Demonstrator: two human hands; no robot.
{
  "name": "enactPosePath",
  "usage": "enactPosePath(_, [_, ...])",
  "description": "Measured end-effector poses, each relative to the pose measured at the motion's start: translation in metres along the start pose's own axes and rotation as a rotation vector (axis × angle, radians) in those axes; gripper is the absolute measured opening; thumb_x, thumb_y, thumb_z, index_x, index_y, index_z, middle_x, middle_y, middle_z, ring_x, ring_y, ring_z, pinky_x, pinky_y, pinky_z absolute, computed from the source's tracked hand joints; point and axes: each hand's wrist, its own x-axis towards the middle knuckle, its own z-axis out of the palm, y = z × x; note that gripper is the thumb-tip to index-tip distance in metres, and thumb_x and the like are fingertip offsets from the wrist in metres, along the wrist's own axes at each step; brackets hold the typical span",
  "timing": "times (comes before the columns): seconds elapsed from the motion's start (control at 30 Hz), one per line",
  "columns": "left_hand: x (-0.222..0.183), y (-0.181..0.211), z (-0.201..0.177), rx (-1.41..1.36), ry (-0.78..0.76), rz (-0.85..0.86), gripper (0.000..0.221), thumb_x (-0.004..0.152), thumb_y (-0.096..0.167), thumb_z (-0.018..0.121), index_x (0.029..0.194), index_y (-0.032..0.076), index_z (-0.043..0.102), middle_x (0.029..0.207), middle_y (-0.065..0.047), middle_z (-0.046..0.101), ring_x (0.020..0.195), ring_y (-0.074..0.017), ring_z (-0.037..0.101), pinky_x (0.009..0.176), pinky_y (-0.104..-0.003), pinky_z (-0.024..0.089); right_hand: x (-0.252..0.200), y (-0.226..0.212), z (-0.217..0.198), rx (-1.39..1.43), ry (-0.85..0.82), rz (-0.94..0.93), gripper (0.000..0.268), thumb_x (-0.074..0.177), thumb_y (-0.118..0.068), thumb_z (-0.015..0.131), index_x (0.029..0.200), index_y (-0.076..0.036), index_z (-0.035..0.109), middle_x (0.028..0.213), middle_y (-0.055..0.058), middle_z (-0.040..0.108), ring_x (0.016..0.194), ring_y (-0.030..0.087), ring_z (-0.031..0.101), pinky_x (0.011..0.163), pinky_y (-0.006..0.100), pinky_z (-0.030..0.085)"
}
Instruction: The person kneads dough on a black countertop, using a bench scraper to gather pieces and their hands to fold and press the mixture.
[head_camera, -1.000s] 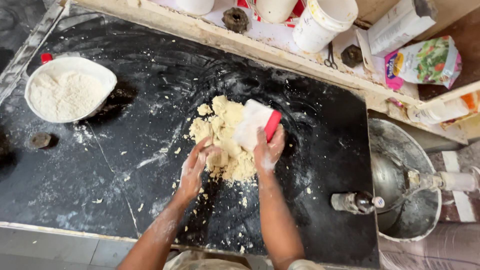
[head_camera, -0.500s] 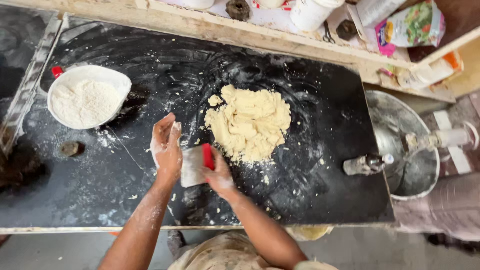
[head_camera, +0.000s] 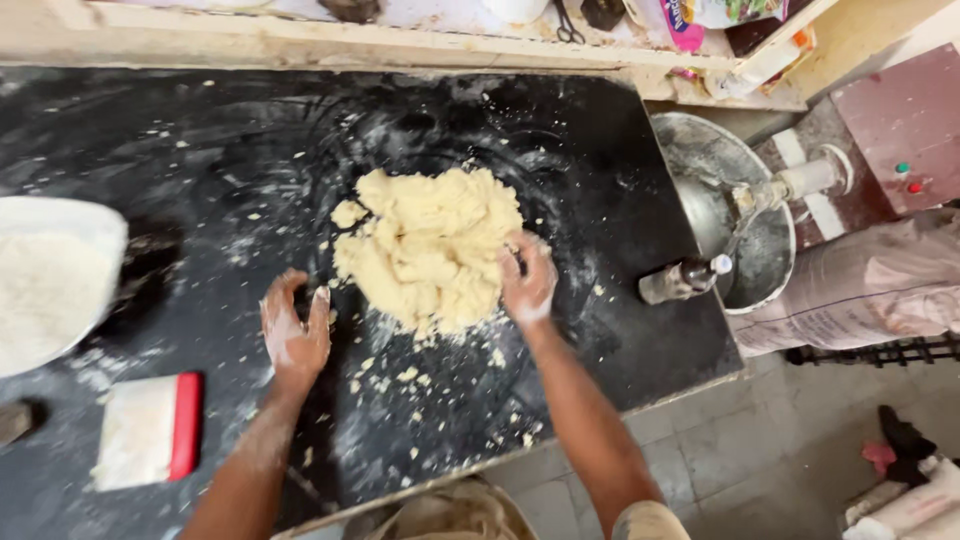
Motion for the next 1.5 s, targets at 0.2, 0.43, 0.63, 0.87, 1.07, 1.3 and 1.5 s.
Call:
enactPosePath(0.2, [0.103,-0.005,0.112,-0.009,-0.031,0.189,0.071,0.110,0.048,0.045,0.156,-0.005,0.038,0.160,-0.029,0.038,0.152,-0.0409,0.029,0.124,-0.053,0.012,0.098,0.139,0.067,0.410,-0.139,0.088,0.053,0.114,-0.038,0.035,0.145,0.000,0.056,0.146,0.011,0.061,0.136,0.024,0.056,0.115,0.035,0.041])
enactPosePath(0.43, [0.180,0.064,0.174,-0.041,-0.296,-0.181,0.063,0.099,0.061,0.052,0.141,0.016,0.063,0.148,-0.016,0.058,0.136,-0.0364,0.055,0.117,-0.045,0.042,0.163,0.123,0.102,0.644,-0.896,0.313,0.061,0.112,-0.041,0.041,0.157,-0.003,0.053,0.144,0.029,0.056,0.111,0.034,0.037,0.120,0.046,0.038])
enactPosePath(0.63, [0.151,0.076,0.134,-0.706,-0.469,-0.538,0.059,0.087,0.061,0.061,0.131,0.022,0.062,0.132,-0.005,0.065,0.119,-0.0230,0.061,0.088,-0.047,0.053,0.141,0.059,0.049,1.151,-1.131,-0.085,0.061,0.109,-0.041,0.060,0.154,-0.001,0.047,0.176,0.012,0.018,0.164,0.027,0.019,0.136,0.045,0.025])
enactPosePath(0.87, [0.131,0.106,0.096,-0.066,-0.086,0.194,0.066,0.083,0.068,0.066,0.125,0.017,0.074,0.115,-0.009,0.078,0.096,-0.0261,0.071,0.083,-0.038,0.055,0.134,-0.002,0.060,0.194,-1.184,0.150,0.092,0.088,-0.063,0.065,0.159,-0.011,0.035,0.165,0.015,0.035,0.151,0.034,0.037,0.123,0.043,0.031])
enactPosePath(1.07, [0.120,0.086,0.102,0.021,-0.691,-0.065,0.062,0.085,0.065,0.066,0.130,0.022,0.071,0.123,-0.010,0.075,0.106,-0.0246,0.071,0.097,-0.040,0.056,0.069,-0.064,0.005,-0.247,-1.193,-0.001,0.111,0.071,-0.082,0.064,0.158,-0.019,0.037,0.161,0.014,0.044,0.147,0.035,0.042,0.122,0.046,0.033])
enactPosePath(1.3, [-0.020,0.067,0.012,0.019,-0.432,0.491,0.054,0.089,0.051,0.070,0.133,0.018,0.070,0.145,-0.007,0.064,0.126,-0.0308,0.060,0.112,-0.048,0.042,-0.051,-0.110,-0.052,-0.191,-0.882,-0.335,0.116,0.066,-0.082,0.072,0.155,-0.018,0.033,0.166,0.016,0.026,0.156,0.038,0.016,0.123,0.060,0.003])
enactPosePath(1.5, [-0.079,0.039,0.006,-0.043,-0.224,0.372,0.058,0.092,0.056,0.070,0.128,0.012,0.065,0.148,-0.012,0.053,0.144,-0.0289,0.047,0.124,-0.051,0.032,-0.067,-0.109,-0.047,-0.571,-0.871,-0.526,0.126,0.076,-0.086,0.073,0.172,-0.024,0.020,0.172,0.015,0.019,0.158,0.037,0.017,0.125,0.063,0.007])
